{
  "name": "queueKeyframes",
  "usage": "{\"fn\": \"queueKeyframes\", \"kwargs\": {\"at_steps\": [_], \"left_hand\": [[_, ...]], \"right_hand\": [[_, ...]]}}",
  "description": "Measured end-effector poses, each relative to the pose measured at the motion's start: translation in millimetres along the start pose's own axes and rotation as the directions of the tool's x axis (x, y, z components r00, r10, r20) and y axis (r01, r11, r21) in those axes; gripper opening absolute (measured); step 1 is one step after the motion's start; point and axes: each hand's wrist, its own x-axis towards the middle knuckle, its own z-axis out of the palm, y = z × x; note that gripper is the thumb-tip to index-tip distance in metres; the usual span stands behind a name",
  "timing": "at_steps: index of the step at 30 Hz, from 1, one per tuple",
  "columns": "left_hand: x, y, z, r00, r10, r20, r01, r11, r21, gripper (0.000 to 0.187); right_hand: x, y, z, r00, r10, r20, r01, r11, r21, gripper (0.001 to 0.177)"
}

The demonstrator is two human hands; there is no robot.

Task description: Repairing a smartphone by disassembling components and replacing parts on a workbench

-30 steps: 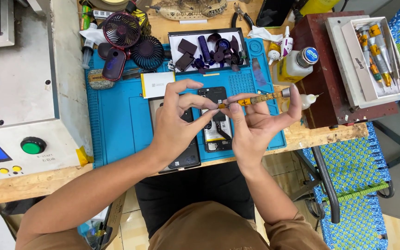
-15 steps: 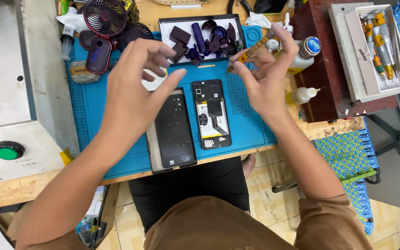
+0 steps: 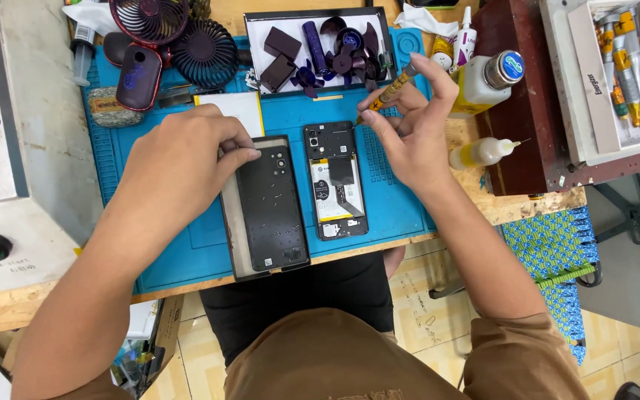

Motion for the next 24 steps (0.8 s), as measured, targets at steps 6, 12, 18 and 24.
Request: {"fn": "queueKeyframes", "kwargs": {"at_steps": [6, 12, 18, 24], "left_hand": [[3, 2, -1, 0.988, -0.079, 0.132, 0.072, 0.996, 0.059, 0.014], [4, 4, -2, 0.978, -0.112, 0.177, 0.099, 0.992, 0.076, 0.012], [0, -5, 2, 0.979, -0.024, 0.205, 0.016, 0.999, 0.040, 0.005], [5, 0, 12, 0.970, 0.042, 0.238, -0.048, 0.999, 0.021, 0.011]], "right_hand": [[-1, 1, 0, 0.999, 0.029, 0.022, -0.029, 1.000, -0.011, 0.075], [0, 2, 0, 0.999, -0.025, 0.033, 0.027, 0.996, -0.081, 0.076], [2, -17, 6, 0.985, -0.133, 0.106, 0.150, 0.974, -0.170, 0.057], [0, 3, -6, 0.986, -0.160, -0.039, 0.136, 0.925, -0.354, 0.077]]}}
